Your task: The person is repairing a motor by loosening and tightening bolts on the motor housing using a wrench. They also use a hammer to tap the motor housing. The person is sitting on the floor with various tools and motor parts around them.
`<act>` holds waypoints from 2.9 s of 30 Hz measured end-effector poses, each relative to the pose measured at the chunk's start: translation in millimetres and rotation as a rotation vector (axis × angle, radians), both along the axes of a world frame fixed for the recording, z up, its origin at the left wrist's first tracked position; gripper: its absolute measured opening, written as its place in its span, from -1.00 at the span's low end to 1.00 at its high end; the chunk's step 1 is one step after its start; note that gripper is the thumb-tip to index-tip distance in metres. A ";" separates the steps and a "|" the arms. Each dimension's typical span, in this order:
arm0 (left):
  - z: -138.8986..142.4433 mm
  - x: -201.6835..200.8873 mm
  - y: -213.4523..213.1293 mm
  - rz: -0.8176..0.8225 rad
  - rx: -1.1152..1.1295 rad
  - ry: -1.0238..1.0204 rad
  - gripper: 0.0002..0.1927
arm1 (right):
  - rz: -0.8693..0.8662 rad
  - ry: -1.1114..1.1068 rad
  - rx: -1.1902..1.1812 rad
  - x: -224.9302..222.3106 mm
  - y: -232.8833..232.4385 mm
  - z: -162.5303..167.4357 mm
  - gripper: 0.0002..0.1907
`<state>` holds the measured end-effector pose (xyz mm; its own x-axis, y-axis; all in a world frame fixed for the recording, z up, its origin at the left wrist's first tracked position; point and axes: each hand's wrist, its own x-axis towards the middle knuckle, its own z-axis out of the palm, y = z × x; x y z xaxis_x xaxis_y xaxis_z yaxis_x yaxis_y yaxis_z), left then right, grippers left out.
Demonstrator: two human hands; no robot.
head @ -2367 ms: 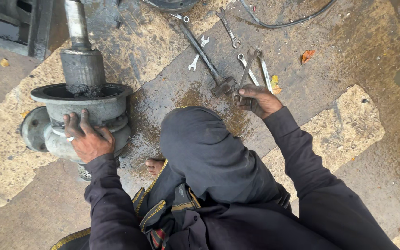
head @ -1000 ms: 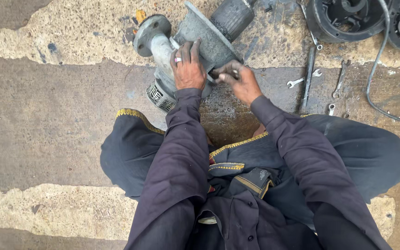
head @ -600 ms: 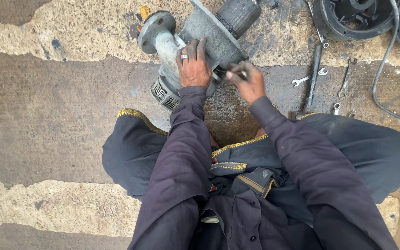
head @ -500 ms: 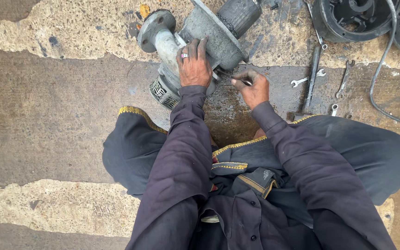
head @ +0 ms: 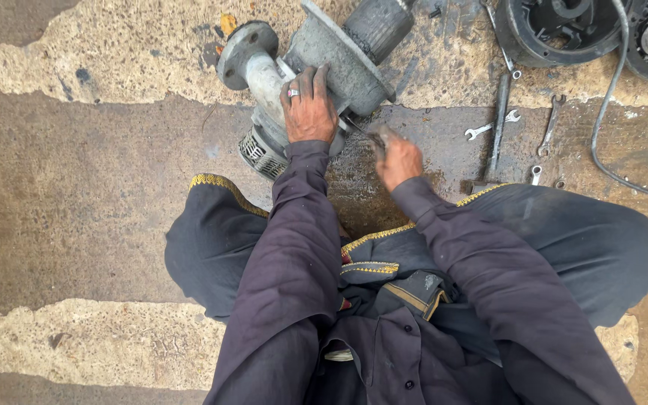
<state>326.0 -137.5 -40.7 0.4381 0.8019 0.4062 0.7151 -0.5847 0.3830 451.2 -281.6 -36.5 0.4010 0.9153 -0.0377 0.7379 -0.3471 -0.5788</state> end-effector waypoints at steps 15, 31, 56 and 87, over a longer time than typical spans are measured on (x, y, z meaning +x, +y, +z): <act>4.8 0.6 -0.1 -0.002 -0.005 0.023 -0.40 | -0.226 0.442 -0.122 8.5 24.9 24.3 -0.78; -18.0 6.9 -1.2 -0.012 -0.022 0.046 -0.39 | -0.089 0.499 0.320 4.4 37.6 -7.8 -0.82; -16.0 7.9 -0.4 -0.065 -0.049 0.036 -0.46 | 0.210 0.087 0.181 22.6 28.9 29.0 -0.81; 44.2 -16.8 -2.6 -0.602 -0.095 0.488 -0.50 | 0.175 -0.125 0.086 -28.2 3.4 46.3 -0.85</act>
